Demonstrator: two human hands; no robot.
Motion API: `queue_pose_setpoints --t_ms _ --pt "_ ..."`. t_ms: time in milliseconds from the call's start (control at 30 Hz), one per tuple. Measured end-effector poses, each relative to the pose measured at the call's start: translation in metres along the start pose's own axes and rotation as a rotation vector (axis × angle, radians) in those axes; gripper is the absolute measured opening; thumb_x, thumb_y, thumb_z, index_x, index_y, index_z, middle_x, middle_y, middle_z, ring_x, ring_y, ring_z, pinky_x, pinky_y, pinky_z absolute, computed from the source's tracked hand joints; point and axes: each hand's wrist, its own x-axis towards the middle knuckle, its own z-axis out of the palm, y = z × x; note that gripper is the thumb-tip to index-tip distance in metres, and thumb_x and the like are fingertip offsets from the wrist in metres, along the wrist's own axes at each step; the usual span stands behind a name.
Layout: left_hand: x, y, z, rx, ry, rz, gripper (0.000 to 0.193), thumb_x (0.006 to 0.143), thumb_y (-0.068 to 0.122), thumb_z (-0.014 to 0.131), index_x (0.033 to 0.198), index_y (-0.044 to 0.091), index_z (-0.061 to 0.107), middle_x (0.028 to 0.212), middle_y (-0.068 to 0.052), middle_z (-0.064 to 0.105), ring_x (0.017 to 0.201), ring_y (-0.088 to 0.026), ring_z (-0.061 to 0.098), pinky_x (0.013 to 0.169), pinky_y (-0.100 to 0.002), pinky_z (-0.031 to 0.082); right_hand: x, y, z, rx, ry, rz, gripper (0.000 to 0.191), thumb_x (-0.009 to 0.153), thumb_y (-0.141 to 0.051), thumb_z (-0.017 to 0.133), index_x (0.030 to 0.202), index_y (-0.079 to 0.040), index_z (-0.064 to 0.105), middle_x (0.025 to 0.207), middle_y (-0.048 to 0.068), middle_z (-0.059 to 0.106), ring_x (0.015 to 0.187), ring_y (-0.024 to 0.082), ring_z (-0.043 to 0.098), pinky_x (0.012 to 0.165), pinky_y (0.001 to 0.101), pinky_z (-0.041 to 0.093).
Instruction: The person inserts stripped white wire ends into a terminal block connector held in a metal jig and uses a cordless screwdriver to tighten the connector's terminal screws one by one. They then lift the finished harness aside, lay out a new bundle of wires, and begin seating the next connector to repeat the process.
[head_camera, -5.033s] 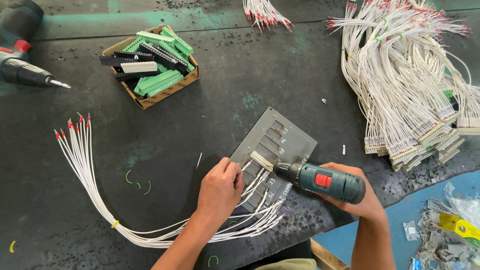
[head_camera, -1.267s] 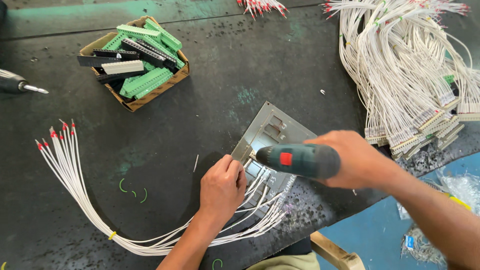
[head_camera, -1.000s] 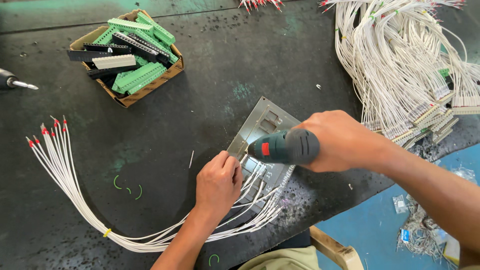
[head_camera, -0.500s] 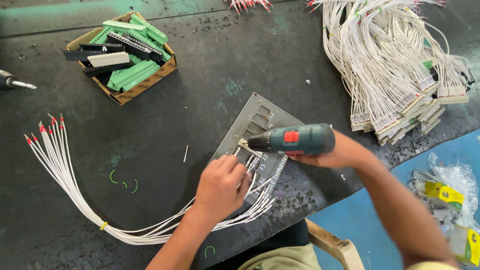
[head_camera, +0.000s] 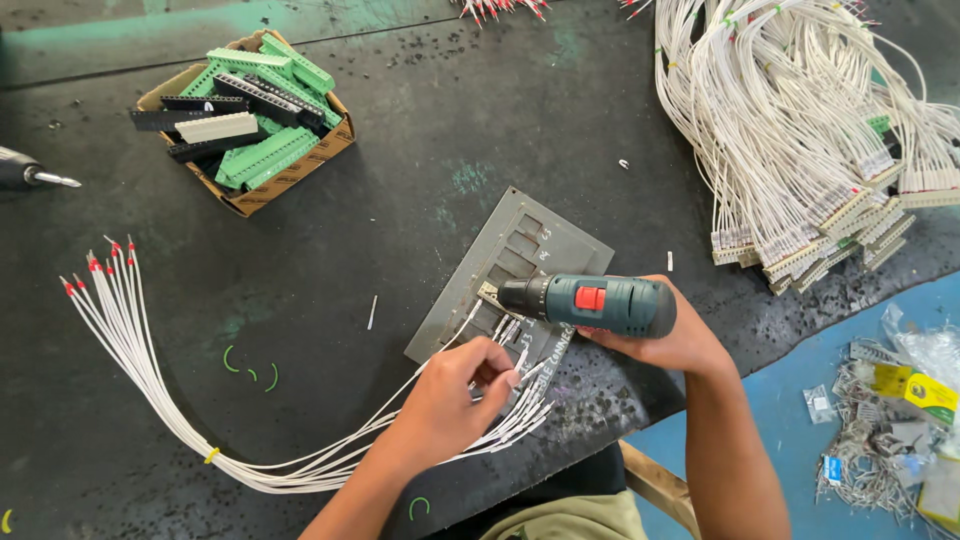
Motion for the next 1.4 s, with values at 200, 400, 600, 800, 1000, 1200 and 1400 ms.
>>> queue_pose_setpoints --t_ms 200,400,600,800,1000,1200,1400 --pt "0.002 -0.005 -0.005 -0.321 -0.133 -0.221 0.02 0.094 0.007 0.06 0.111 -0.001 0.067 0.08 -0.003 0.072 0.071 -0.007 0.068 0.068 -0.024 0.056 0.001 -0.002 0.001 0.012 0.012 -0.003 0.023 0.074 -0.006 0.088 0.094 -0.003 0.077 0.083 0.003 0.08 0.075 0.007 0.067 0.073 0.0283 0.059" --pt "0.002 -0.007 -0.001 -0.267 -0.107 -0.19 0.017 0.097 0.01 0.066 0.095 -0.004 0.074 0.077 -0.003 0.068 0.068 -0.006 0.062 0.06 -0.024 0.049 0.001 -0.006 0.001 -0.008 0.021 -0.015 0.025 0.075 -0.007 0.087 0.097 -0.003 0.077 0.084 0.002 0.079 0.076 0.007 0.067 0.074 0.0282 0.059" --pt "0.003 -0.006 -0.002 -0.209 -0.057 -0.224 0.014 0.091 0.012 0.073 0.088 -0.002 0.074 0.075 -0.002 0.07 0.067 -0.004 0.065 0.059 -0.023 0.052 0.0 -0.008 0.003 0.001 0.033 -0.019 0.029 0.075 -0.007 0.086 0.102 -0.003 0.076 0.087 0.002 0.078 0.078 0.007 0.066 0.076 0.0273 0.058" --pt "0.003 -0.005 -0.005 -0.057 0.021 -0.052 0.012 0.086 0.011 0.08 0.087 0.0 0.076 0.077 -0.003 0.067 0.065 -0.006 0.054 0.057 -0.024 0.045 0.0 -0.009 0.003 0.001 0.03 -0.026 0.028 0.075 -0.005 0.086 0.102 -0.003 0.076 0.087 0.001 0.078 0.078 0.006 0.066 0.076 0.0268 0.058" --pt "0.004 -0.002 -0.005 -0.226 -0.009 -0.337 0.01 0.087 0.01 0.075 0.095 0.004 0.073 0.07 0.001 0.067 0.055 -0.005 0.055 0.049 -0.025 0.044 -0.001 -0.006 0.003 0.025 0.031 -0.006 0.028 0.075 -0.004 0.087 0.1 -0.002 0.075 0.087 0.001 0.078 0.079 0.006 0.066 0.075 0.0268 0.058" --pt "0.005 0.009 -0.007 -0.074 -0.047 -0.307 0.013 0.089 0.01 0.074 0.099 0.003 0.077 0.067 -0.004 0.066 0.049 -0.008 0.058 0.046 -0.028 0.046 -0.001 -0.006 0.002 0.006 0.026 -0.02 0.029 0.075 -0.005 0.086 0.101 -0.002 0.075 0.087 0.001 0.078 0.078 0.005 0.066 0.075 0.0263 0.058" --pt "0.002 0.007 -0.01 -0.071 -0.019 -0.204 0.019 0.092 0.005 0.065 0.109 0.001 0.073 0.082 -0.005 0.075 0.063 -0.009 0.073 0.056 -0.026 0.054 -0.001 -0.006 0.003 -0.004 0.032 -0.01 0.028 0.075 -0.005 0.086 0.1 -0.002 0.075 0.086 0.001 0.077 0.078 0.005 0.064 0.075 0.026 0.058"
